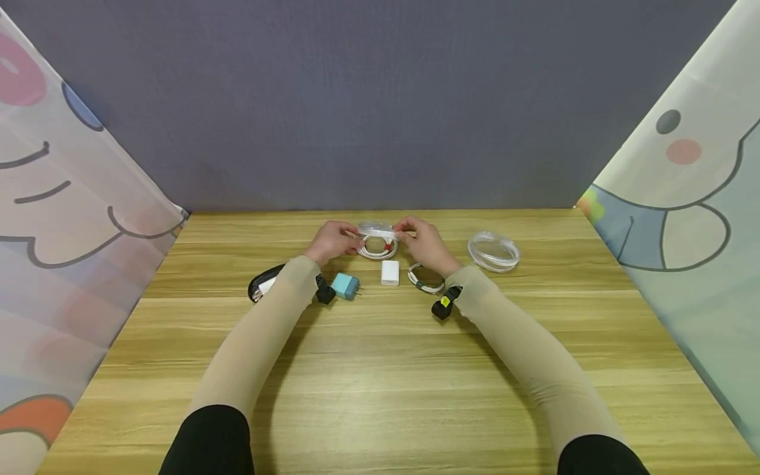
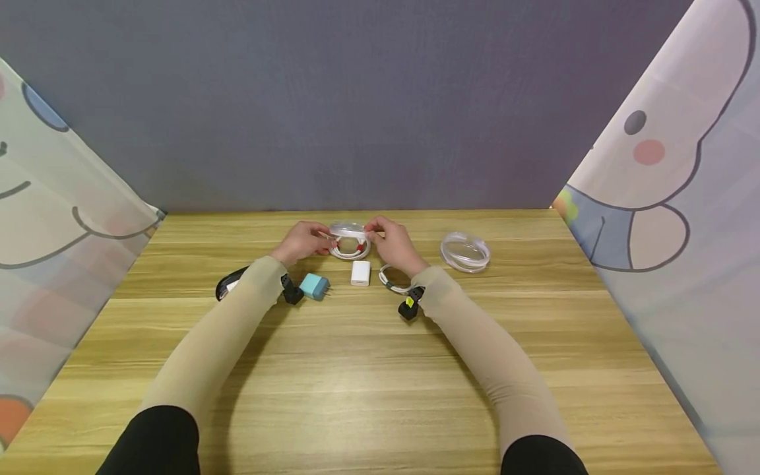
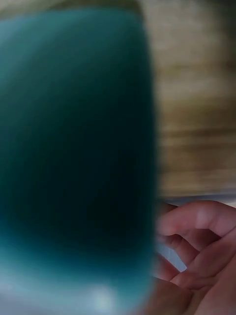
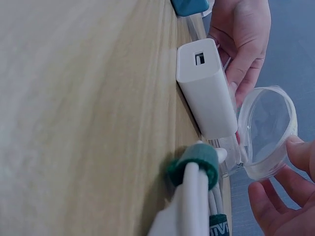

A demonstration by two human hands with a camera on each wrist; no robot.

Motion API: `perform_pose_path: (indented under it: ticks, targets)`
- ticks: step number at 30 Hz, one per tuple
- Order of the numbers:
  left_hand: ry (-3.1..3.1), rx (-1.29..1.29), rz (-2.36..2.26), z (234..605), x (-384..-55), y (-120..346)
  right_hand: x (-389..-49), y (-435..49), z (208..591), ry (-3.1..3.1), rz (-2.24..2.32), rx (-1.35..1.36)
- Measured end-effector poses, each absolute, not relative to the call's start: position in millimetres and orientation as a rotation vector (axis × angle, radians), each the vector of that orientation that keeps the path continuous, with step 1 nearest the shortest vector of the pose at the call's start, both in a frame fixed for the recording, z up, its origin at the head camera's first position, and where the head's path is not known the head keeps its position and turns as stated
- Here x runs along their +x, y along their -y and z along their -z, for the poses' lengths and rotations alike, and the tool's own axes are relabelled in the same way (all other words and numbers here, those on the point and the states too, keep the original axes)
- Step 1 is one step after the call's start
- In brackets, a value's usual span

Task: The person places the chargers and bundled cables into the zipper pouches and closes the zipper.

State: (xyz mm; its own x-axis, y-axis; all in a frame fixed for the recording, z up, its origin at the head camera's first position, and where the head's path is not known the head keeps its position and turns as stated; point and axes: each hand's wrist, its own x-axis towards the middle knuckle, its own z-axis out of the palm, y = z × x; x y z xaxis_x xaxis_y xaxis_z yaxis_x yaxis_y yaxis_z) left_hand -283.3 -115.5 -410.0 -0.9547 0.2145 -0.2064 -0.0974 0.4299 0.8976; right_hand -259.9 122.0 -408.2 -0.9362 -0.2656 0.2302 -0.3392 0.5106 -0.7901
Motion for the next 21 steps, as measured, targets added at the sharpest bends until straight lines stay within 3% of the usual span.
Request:
perform_pose_path:
  ticks: [21]
  targets:
    - [-2.482, 0.377, -1.397, 394.0, -266.4, 144.4, -261.5, -123.6, 406.2, 2.66, -1.453, 0.5]
